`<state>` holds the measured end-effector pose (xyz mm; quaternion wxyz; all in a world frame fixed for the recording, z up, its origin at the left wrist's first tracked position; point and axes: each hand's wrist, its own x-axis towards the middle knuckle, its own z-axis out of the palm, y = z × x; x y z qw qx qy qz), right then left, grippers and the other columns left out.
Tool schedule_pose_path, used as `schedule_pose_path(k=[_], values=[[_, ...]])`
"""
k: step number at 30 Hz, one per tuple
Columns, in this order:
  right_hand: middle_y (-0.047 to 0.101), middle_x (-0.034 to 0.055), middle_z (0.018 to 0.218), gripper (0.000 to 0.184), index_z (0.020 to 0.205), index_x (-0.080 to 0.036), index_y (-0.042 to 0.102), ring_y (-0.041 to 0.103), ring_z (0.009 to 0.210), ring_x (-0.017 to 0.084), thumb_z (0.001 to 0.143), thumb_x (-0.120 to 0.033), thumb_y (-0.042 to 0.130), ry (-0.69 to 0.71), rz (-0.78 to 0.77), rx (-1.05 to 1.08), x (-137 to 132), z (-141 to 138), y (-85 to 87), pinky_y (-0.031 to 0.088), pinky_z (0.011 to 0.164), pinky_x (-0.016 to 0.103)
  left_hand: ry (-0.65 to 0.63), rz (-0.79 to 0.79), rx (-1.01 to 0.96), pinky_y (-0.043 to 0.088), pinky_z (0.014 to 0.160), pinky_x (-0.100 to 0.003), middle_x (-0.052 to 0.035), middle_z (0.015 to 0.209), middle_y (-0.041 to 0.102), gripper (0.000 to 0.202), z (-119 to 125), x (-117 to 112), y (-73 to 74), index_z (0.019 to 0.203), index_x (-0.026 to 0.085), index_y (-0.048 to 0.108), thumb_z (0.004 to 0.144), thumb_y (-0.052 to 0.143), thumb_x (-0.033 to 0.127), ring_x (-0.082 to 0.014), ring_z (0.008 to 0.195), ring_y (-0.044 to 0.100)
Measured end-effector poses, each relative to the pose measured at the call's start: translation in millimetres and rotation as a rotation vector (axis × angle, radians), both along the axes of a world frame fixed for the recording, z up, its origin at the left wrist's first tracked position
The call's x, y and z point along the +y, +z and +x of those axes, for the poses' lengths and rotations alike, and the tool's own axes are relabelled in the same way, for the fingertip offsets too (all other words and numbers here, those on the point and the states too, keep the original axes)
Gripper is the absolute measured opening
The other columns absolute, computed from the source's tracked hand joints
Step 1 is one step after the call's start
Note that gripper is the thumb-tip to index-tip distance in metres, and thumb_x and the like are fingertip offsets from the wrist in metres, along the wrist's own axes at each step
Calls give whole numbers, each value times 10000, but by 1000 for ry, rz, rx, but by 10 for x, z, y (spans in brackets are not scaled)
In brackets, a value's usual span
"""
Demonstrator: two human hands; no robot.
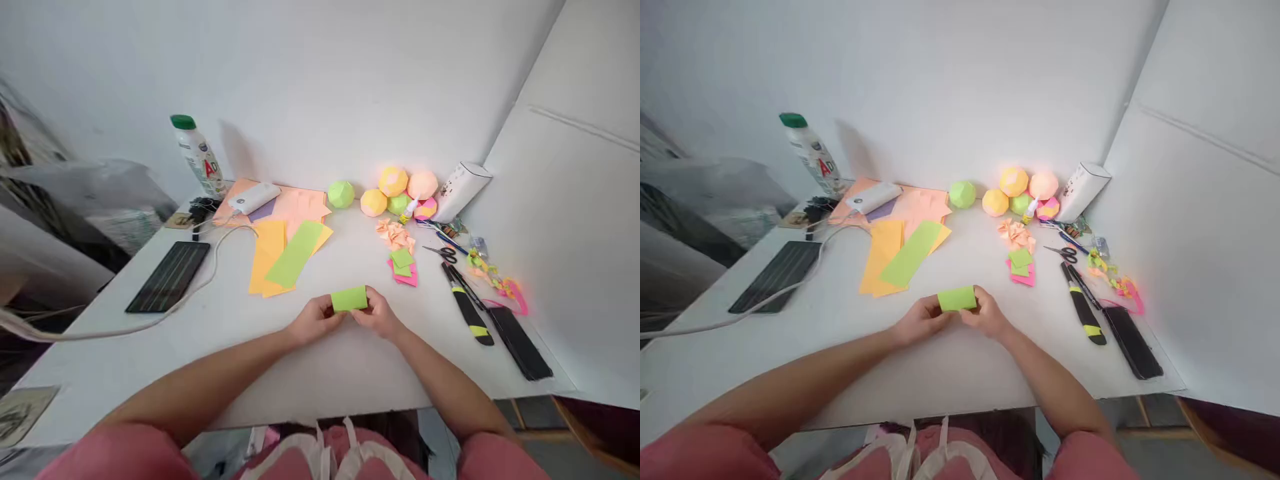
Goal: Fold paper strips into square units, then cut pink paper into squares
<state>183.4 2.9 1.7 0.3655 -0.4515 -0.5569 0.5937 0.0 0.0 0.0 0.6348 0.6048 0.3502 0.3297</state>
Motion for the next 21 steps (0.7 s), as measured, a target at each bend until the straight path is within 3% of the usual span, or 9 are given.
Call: schedule_pose_path(k=[7, 16, 21], values=[[548, -21, 777, 282, 914, -204, 517, 469, 623, 90, 661, -207, 642, 27, 44, 18, 13, 34, 96, 375, 552, 221, 22, -41, 27, 310, 457, -211, 61, 579, 438, 289, 0, 2, 27, 944, 131, 569, 762, 589, 354, -76, 495, 366], [533, -27, 758, 249, 957, -215, 539, 466, 596, 96, 714, -197, 585, -48, 103, -24, 79, 132, 41, 411, 528, 244, 22, -58, 4, 331, 464, -220, 72, 564, 430, 261, -3, 13, -34, 896, 151, 520, 773, 577, 374, -84, 485, 393], [514, -42, 735, 309, 1053, -229, 495, 500, 591, 103, 764, -278, 592, -91, 81, 12, 110, 138, 17, 432, 525, 254, 14, -39, 20, 324, 462, -223, 69, 557, 434, 247, -1, 6, 5, 884, 161, 509, 782, 561, 380, -88, 484, 390]])
